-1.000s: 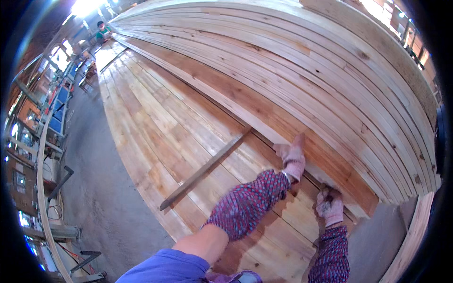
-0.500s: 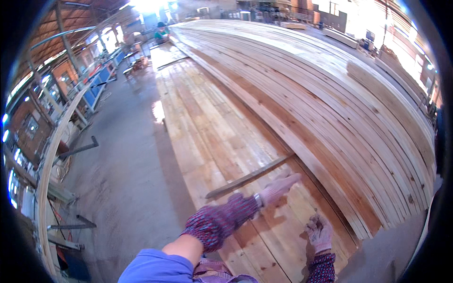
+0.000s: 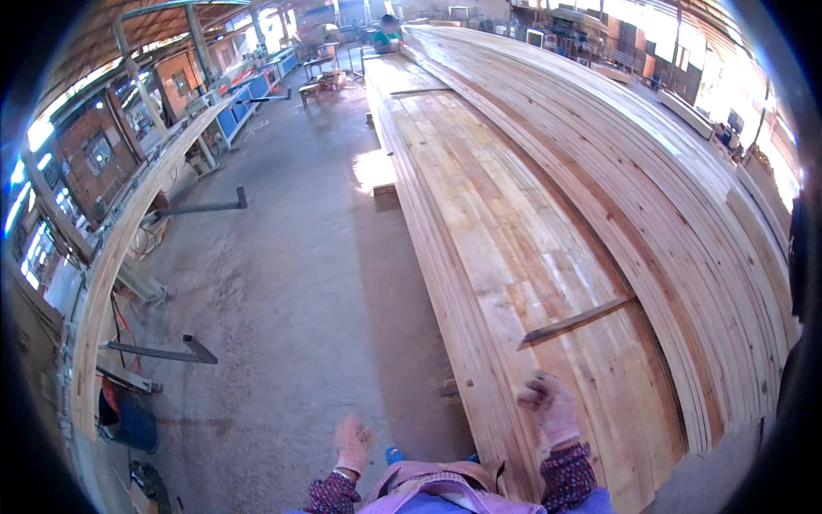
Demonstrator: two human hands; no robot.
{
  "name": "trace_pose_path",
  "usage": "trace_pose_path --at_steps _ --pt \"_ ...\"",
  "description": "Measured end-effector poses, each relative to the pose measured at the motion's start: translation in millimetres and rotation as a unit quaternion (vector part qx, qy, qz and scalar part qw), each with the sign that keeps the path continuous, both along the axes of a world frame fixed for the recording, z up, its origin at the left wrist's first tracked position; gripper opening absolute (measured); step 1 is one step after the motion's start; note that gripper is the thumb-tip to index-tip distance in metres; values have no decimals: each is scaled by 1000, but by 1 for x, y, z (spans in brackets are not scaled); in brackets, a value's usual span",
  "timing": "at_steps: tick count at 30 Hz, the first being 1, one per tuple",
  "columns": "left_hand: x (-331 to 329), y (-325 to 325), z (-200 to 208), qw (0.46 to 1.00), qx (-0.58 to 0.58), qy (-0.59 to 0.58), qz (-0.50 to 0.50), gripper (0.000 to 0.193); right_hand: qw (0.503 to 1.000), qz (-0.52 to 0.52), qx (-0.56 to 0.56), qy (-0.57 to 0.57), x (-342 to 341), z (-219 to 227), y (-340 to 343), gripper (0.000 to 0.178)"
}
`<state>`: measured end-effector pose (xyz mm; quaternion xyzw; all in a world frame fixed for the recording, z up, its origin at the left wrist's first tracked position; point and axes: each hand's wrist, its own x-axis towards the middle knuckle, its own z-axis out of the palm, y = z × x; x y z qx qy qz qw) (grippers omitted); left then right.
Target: The person picks up long wooden planks from a pile and carries them to a metal rack. They place the planks onto the rack, stacking them one by one. The person repeats this process, moving planks from the floor to the rack.
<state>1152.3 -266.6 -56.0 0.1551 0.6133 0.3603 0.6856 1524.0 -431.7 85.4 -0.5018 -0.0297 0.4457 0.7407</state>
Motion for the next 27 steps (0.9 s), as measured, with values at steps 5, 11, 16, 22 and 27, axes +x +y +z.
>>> trace_pose_path --at_steps 5,11,16,22,27 --pt "-59 -6 -12 994 17 -102 28 23 975 208 -70 10 -100 5 122 33" --pt "-126 23 -71 937 266 112 -198 25 935 343 -78 37 -201 -39 211 32" --pt "-162 61 -24 992 124 -1 -38 24 907 390 -150 60 -262 -55 239 32" --pt "-199 109 -9 993 58 -18 101 23 868 462 -179 -25 -270 -95 297 29" --pt "-273 140 -68 783 262 488 -283 25 847 485 -216 -11 -287 -99 412 27"
